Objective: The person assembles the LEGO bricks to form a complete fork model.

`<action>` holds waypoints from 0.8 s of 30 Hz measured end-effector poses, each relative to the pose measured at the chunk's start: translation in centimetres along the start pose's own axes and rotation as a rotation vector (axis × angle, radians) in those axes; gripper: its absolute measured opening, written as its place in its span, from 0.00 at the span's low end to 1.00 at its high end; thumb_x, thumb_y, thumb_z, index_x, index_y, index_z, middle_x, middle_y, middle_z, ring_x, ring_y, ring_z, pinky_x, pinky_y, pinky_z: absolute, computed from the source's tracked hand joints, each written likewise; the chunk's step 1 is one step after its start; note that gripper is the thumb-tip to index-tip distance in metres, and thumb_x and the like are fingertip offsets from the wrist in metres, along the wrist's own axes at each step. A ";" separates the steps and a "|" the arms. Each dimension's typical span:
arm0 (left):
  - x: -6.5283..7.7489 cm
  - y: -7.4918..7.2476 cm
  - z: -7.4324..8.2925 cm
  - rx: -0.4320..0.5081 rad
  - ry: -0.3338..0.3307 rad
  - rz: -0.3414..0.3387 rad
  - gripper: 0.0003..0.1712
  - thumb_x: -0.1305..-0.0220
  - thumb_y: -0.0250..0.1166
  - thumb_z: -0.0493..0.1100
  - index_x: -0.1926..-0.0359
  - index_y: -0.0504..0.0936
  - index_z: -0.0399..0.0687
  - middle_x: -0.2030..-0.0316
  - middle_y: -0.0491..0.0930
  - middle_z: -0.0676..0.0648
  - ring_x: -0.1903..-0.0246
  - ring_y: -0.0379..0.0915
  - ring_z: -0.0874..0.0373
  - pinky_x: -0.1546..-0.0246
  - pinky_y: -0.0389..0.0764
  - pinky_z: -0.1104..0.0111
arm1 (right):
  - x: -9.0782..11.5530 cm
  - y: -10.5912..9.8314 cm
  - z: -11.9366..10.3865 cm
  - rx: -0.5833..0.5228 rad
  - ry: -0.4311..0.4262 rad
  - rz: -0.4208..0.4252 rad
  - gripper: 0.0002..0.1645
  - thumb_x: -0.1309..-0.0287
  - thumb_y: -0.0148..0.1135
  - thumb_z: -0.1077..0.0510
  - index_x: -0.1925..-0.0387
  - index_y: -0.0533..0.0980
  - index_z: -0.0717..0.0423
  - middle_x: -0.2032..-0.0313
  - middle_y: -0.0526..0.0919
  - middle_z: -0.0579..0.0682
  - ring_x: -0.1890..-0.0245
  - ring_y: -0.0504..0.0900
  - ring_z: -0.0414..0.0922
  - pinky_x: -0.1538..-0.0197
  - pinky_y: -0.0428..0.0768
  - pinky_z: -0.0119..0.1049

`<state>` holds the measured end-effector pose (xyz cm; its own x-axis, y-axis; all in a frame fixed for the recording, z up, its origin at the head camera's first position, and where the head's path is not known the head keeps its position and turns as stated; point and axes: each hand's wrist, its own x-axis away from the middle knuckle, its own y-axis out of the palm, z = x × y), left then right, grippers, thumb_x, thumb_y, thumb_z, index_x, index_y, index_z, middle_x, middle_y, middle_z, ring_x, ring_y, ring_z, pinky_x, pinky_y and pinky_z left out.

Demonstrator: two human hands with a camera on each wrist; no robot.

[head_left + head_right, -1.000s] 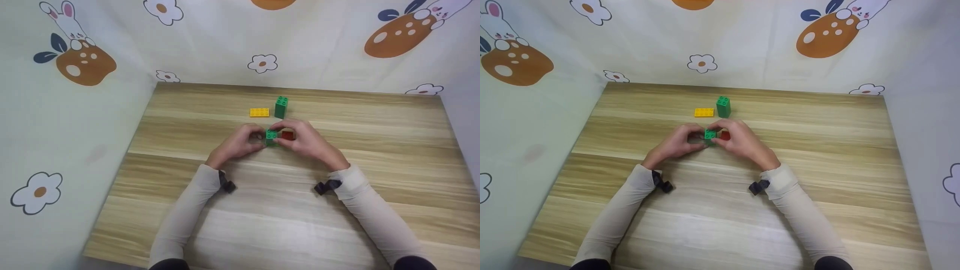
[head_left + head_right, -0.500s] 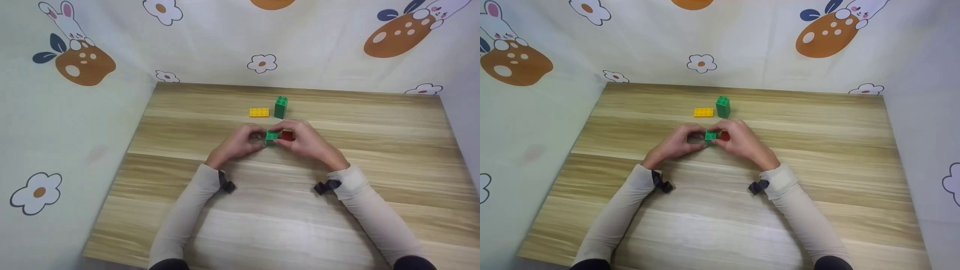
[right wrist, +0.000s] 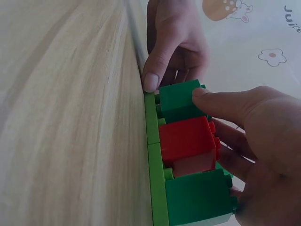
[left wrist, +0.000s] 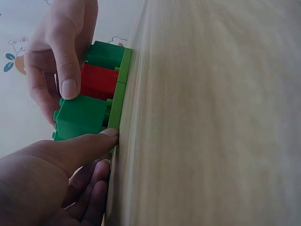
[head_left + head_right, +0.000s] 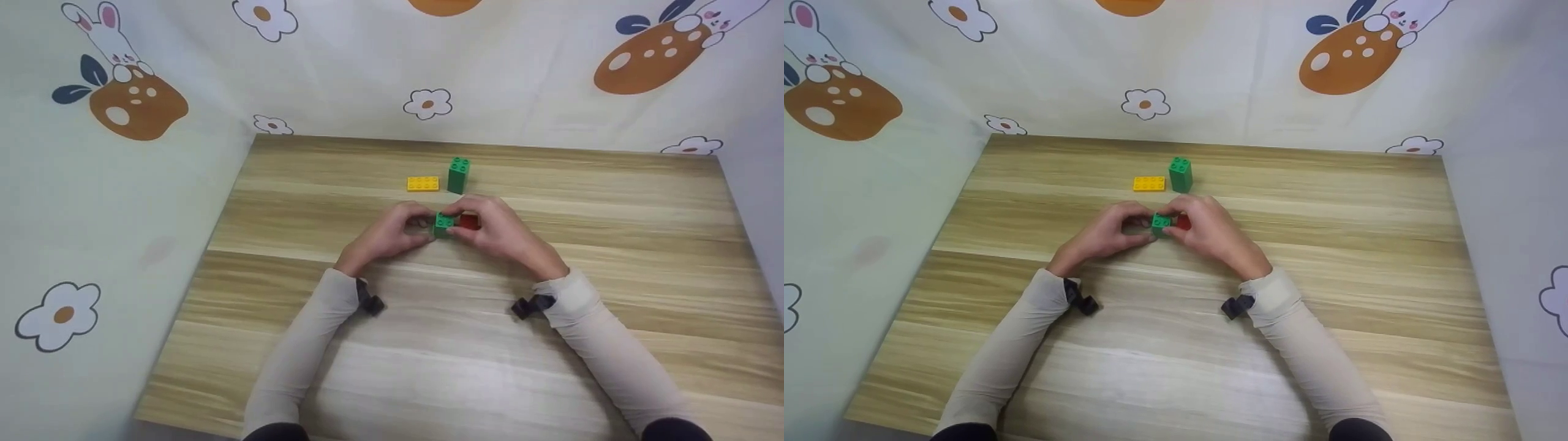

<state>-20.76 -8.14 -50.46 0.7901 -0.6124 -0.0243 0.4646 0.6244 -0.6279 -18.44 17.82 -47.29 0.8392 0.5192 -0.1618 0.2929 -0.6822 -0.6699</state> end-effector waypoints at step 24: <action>-0.2 0.1 -0.1 0.032 0.014 -0.009 0.18 0.30 0.77 0.45 0.42 0.89 0.50 0.48 0.88 0.50 0.50 0.82 0.59 0.41 0.85 0.63 | 0.0 0.3 -0.3 0.102 0.026 0.010 0.17 0.34 0.78 0.53 0.45 0.89 0.47 0.50 0.92 0.46 0.55 0.86 0.46 0.51 0.82 0.41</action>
<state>-20.91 -7.99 -50.65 0.7803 -0.6247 -0.0296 0.4846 0.6339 -0.6028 -18.24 17.43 -47.27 0.8538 0.4981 -0.1514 0.2369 -0.6306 -0.7391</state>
